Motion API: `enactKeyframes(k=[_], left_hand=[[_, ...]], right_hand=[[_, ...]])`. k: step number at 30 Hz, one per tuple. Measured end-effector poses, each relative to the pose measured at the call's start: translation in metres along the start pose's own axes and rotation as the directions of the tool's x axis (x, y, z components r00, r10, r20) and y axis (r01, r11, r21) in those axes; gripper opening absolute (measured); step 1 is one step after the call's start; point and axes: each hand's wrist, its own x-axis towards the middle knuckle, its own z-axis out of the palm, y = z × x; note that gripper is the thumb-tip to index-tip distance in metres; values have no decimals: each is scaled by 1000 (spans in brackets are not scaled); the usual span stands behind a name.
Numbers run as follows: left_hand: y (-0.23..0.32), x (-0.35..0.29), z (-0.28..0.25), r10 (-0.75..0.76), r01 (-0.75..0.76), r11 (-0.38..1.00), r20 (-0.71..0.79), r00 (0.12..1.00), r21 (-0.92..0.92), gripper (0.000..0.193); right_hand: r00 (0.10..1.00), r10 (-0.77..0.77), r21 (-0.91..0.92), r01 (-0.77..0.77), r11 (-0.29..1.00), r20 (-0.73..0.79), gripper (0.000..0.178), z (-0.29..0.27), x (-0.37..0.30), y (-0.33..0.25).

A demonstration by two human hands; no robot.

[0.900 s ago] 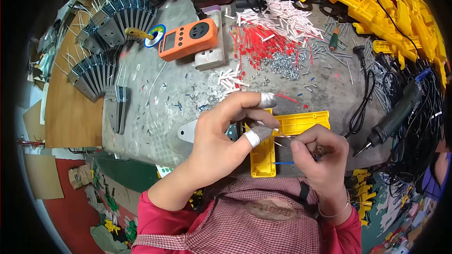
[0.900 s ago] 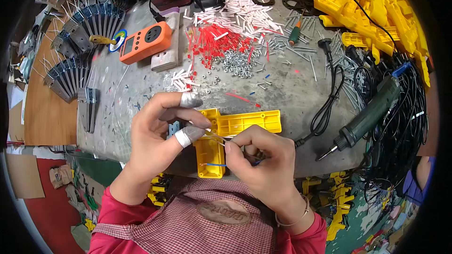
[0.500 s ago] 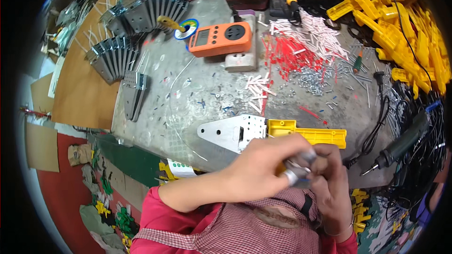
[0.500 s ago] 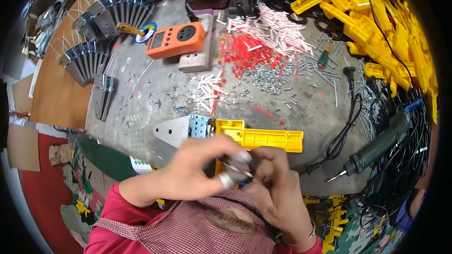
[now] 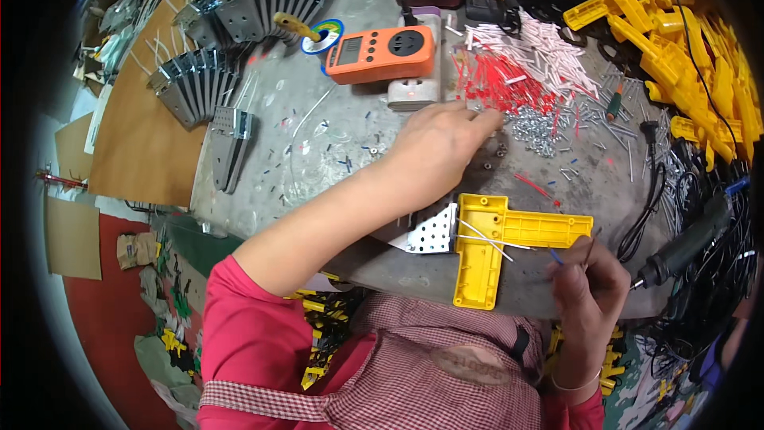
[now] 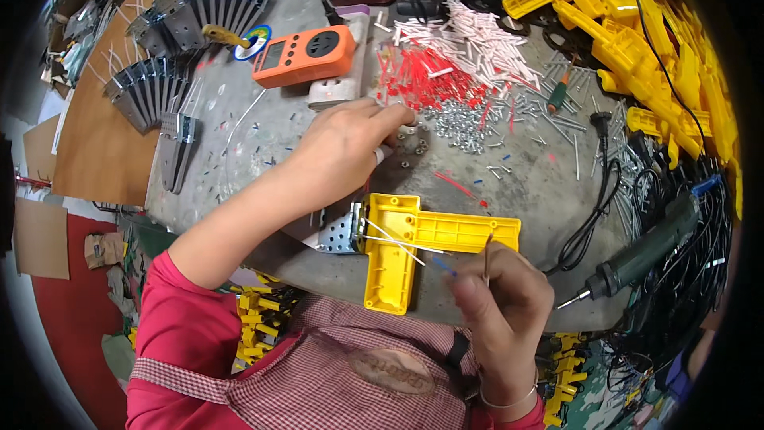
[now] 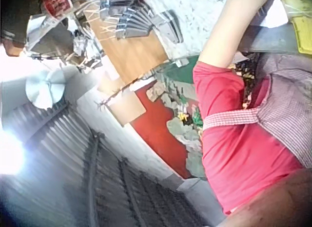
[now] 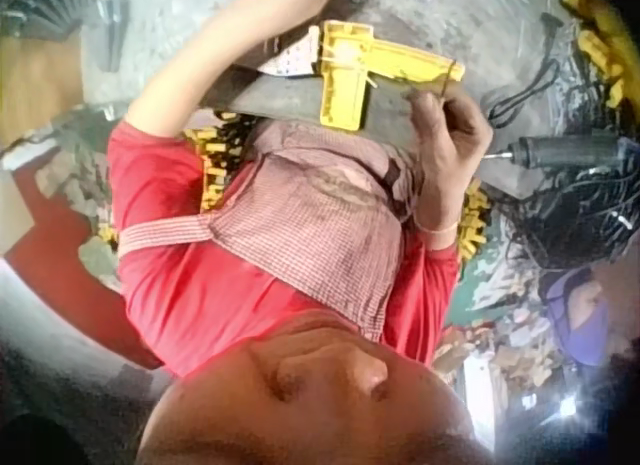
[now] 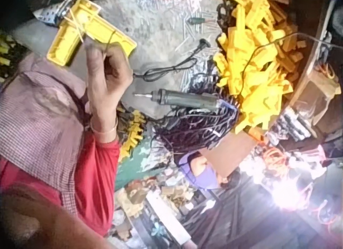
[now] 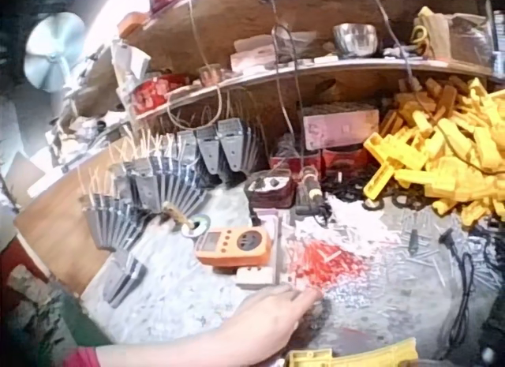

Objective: The person assembles heating tools by connecting wires using a soldering iron, fitting the plastic handles onto the metal plates, fastening screws with a power screwdriver, and applying stickers from a sheet.

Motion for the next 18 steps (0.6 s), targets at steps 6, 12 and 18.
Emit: enactKeyframes(k=[6, 12, 18], left_hand=[[25, -5, -23, -26, 14, 965, -44, 999, -264, 39], [83, -38, -12, -289, 126, 579, -58, 956, -806, 45], [94, -41, -8, -107, -91, 836, -323, 940, -542, 56]], right_hand=[[990, 86, 239, -57, 969, -110, 8, 8, 11, -1], [981, 107, 197, -74, 978, -164, 7, 13, 13, 0], [986, 38, 32, -33, 999, -164, 8, 15, 11, -4]])
